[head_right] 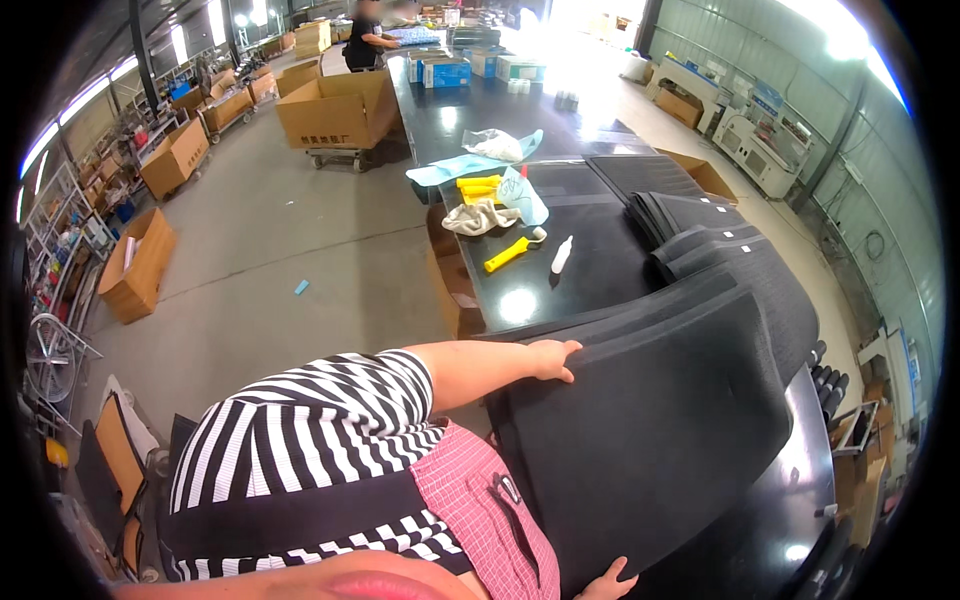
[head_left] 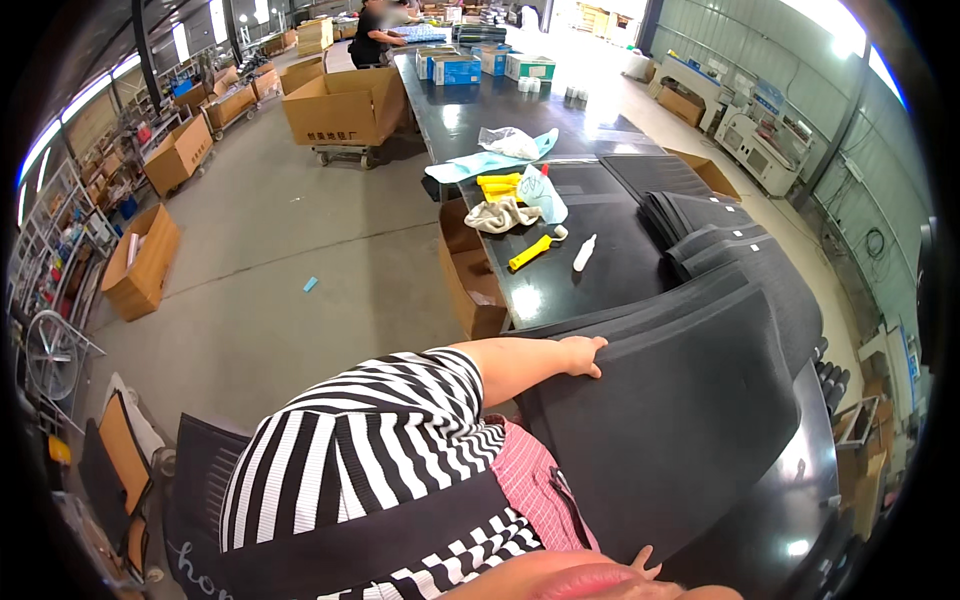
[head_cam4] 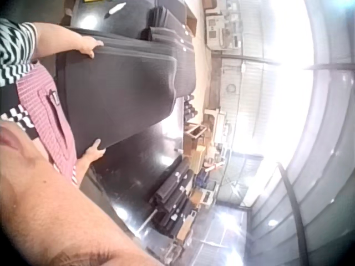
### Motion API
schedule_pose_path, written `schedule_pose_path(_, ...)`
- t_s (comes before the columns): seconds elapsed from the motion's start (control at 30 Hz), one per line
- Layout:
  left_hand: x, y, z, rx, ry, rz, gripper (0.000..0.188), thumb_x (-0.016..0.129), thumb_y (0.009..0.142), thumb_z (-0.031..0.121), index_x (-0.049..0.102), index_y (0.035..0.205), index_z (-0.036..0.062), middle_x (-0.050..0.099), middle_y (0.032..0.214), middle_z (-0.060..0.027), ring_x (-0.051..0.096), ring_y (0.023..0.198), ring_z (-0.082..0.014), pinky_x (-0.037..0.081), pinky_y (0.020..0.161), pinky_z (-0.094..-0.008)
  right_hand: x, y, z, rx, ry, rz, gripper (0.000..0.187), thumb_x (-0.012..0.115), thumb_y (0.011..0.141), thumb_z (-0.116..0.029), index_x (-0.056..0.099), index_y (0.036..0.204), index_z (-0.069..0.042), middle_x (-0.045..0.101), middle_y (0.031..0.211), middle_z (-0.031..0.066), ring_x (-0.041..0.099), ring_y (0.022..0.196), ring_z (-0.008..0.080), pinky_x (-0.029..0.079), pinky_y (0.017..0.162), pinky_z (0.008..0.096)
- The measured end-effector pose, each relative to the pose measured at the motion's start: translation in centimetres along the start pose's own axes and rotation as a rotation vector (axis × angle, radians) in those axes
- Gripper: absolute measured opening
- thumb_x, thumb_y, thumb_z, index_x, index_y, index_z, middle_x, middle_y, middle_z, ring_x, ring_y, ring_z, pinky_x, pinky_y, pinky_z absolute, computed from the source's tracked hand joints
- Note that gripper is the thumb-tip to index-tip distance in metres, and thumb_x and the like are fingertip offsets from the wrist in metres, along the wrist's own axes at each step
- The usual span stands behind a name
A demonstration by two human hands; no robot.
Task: The person applies a white adhesive from a bottle onto the edge of a black mat. They then use a small yellow roller to spread the adhesive and press down a white rectangular label. The person repeats this process on another mat, flipping the mats over to work on different sections.
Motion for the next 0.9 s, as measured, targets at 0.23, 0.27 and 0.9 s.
schedule_pose_path(0.23, -0.1, -0.7, -0.7, -0.016, 0.016, 0.012, 0.084, 0.077, 0.087, 0.044, 0.038, 0.155, 0.0145, 0.061, 0.138, -0.0201, 0.057, 0.129, -0.0373, 0.046, 0.107, -0.0462, 1.5, 1.8, 2.1, 0.0, 0.004, -0.038, 0.083, 0.069, 0.09, -0.058, 0.05, 0.141, 0.004, 0.064, 0.131, 0.0259, 0.06, 0.12, 0.0405, 0.047, 0.105, 0.0441)
schedule_pose_path(0.27, -0.2, -0.9, -0.5, -0.021, 0.015, 0.002, 0.084, 0.077, 0.086, 0.045, 0.039, 0.155, 0.0148, 0.061, 0.138, -0.0198, 0.057, 0.129, -0.037, 0.046, 0.107, -0.046, 1.7, 2.1, 2.5, -0.002, 0.002, -0.036, 0.084, 0.068, 0.09, -0.059, 0.05, 0.142, 0.003, 0.064, 0.131, 0.0253, 0.06, 0.121, 0.04, 0.047, 0.106, 0.0437)
schedule_pose_path(0.9, -0.7, -1.3, -0.3, -0.035, 0.039, -0.019, 0.086, 0.08, 0.083, 0.047, 0.04, 0.152, 0.0153, 0.062, 0.136, -0.0192, 0.058, 0.129, -0.0363, 0.045, 0.107, -0.0451, 2.4, 3.3, 4.4, 0.067, -0.015, -0.068, 0.097, 0.065, 0.084, -0.076, 0.047, 0.148, -0.006, 0.061, 0.138, 0.0197, 0.059, 0.124, 0.0358, 0.046, 0.107, 0.0438)
Point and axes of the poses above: each hand's wrist, its own y-axis towards the middle knuckle, its own x-axis out of the palm, z = x × y, the point moved 4 cm from there along y, towards the middle knuckle
